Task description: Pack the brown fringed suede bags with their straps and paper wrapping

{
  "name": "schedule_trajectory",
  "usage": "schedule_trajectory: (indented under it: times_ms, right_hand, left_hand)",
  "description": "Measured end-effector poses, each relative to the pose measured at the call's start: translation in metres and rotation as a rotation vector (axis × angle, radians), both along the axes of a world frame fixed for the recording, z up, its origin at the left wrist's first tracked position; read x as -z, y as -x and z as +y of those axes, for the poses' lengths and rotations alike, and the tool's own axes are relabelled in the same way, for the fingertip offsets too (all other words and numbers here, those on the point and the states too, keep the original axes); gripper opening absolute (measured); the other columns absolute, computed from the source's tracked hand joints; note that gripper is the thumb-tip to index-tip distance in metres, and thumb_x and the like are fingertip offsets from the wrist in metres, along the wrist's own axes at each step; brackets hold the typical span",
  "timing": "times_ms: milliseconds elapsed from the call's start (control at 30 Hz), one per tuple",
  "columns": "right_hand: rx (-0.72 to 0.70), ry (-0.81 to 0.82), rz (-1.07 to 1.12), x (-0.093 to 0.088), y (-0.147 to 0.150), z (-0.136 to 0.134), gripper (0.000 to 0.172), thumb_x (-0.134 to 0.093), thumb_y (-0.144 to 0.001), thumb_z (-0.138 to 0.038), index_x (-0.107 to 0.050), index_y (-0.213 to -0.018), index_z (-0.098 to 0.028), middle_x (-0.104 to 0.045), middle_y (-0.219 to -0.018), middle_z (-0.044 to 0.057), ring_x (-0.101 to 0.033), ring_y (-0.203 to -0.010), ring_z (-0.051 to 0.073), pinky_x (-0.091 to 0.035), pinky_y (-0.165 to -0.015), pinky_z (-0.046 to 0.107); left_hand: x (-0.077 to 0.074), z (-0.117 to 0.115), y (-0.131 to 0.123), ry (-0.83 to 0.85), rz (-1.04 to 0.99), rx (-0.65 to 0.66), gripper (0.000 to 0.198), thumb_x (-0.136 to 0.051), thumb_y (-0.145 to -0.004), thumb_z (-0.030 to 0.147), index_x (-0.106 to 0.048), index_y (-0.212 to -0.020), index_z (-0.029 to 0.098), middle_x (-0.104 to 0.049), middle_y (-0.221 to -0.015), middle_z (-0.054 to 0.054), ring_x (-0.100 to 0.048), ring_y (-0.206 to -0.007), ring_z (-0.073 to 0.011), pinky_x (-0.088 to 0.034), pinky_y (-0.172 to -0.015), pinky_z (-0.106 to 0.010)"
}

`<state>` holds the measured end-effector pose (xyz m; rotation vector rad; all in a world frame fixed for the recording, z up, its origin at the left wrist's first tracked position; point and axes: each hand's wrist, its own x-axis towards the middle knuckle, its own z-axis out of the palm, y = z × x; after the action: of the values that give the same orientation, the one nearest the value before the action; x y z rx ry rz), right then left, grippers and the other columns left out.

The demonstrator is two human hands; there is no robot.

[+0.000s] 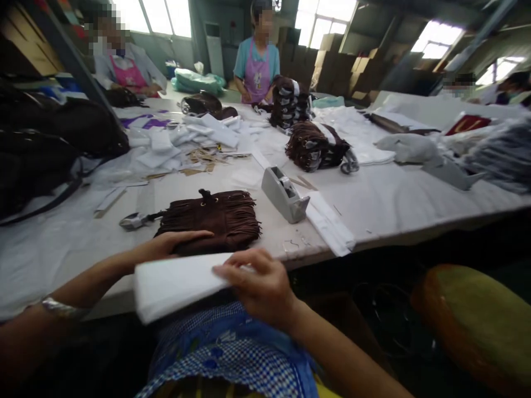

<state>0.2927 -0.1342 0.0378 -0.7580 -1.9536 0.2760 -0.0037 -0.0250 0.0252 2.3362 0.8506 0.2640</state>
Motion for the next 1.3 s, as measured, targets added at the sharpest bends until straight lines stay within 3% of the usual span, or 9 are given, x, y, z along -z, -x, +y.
schedule_trajectory:
  times_ms: [100,200,333,533,733,1000,1200,1300]
  right_hand:
    - [-0.164,-0.195,-0.303,0.019,0.03,-0.004,0.028,-0.061,-0.094,-0.017,-0.067,-0.119,-0.027,-0.069,-0.107,-0.001,-0.059,-0.09,0.014,-0.049,-0.082,0.029]
    - [-0.182,-0.296,-0.454,0.041,0.048,0.01,0.024,-0.057,-0.098,-0.025,-0.067,-0.119,-0.025,-0.069,-0.107,-0.001,-0.056,-0.087,0.014,-0.046,-0.078,0.029]
    - [-0.042,-0.333,-0.505,0.059,0.047,0.032,0.025,-0.05,-0.101,-0.023,-0.066,-0.12,-0.023,-0.068,-0.106,0.002,-0.053,-0.086,0.017,-0.043,-0.075,0.033]
    - [0.184,-0.278,-0.511,0.074,0.009,0.046,0.025,-0.05,-0.1,-0.02,-0.067,-0.118,-0.023,-0.067,-0.108,0.007,-0.053,-0.094,0.021,-0.04,-0.079,0.036]
    - [0.245,-0.262,-0.492,0.081,-0.002,0.046,0.025,-0.053,-0.098,-0.019,-0.069,-0.116,-0.025,-0.068,-0.106,0.006,-0.055,-0.095,0.021,-0.041,-0.083,0.036]
    - [0.226,-0.232,-0.473,0.085,-0.014,0.045,0.028,-0.055,-0.097,-0.016,-0.069,-0.118,-0.026,-0.068,-0.106,0.006,-0.056,-0.096,0.021,-0.042,-0.084,0.036]
    - [0.167,-0.255,-0.447,0.081,0.019,0.05,0.026,-0.05,-0.1,-0.02,-0.069,-0.118,-0.024,-0.07,-0.105,0.005,-0.055,-0.092,0.02,-0.04,-0.079,0.036]
    - [0.2,-0.249,-0.459,0.077,0.035,0.057,0.023,-0.052,-0.099,-0.022,-0.07,-0.115,-0.024,-0.07,-0.102,0.005,-0.053,-0.087,0.02,-0.039,-0.075,0.036]
  left_hand:
    - [-0.01,0.004,-0.001,0.075,-0.013,0.059,0.085,-0.045,-0.07,0.002,-0.034,-0.15,0.031,-0.045,-0.152,0.001,-0.046,-0.136,-0.0205,-0.035,-0.115,-0.034]
    - [-0.012,0.005,-0.001,0.08,-0.001,0.087,0.087,-0.044,-0.069,0.0,-0.033,-0.15,0.031,-0.044,-0.152,0.0,-0.044,-0.137,-0.0212,-0.032,-0.116,-0.035]
    - [-0.012,0.007,0.001,0.094,0.018,0.104,0.086,-0.044,-0.071,0.0,-0.033,-0.151,0.029,-0.041,-0.154,-0.001,-0.042,-0.139,-0.021,-0.031,-0.116,-0.034]
    - [-0.013,0.002,0.001,0.098,0.026,0.11,0.091,-0.045,-0.068,0.001,-0.027,-0.152,0.03,-0.038,-0.156,0.0,-0.038,-0.141,-0.02,-0.028,-0.118,-0.035]
    - [-0.02,0.002,0.004,0.136,-0.026,0.091,0.093,-0.047,-0.067,0.001,-0.025,-0.153,0.027,-0.038,-0.156,-0.001,-0.036,-0.142,-0.0199,-0.025,-0.12,-0.035]
    - [-0.017,-0.005,0.015,0.067,0.048,-0.021,0.09,-0.046,-0.068,-0.002,-0.032,-0.15,0.031,-0.044,-0.152,0.001,-0.042,-0.138,-0.0184,-0.031,-0.117,-0.032]
    - [-0.012,-0.014,0.007,0.015,-0.022,0.001,0.087,-0.046,-0.069,-0.002,-0.034,-0.15,0.029,-0.044,-0.152,0.0,-0.043,-0.138,-0.0186,-0.032,-0.117,-0.032]
    - [-0.008,-0.021,0.002,-0.052,-0.037,-0.027,0.073,-0.052,-0.08,0.007,-0.038,-0.148,0.027,-0.043,-0.153,-0.002,-0.039,-0.141,-0.0213,-0.03,-0.119,-0.036]
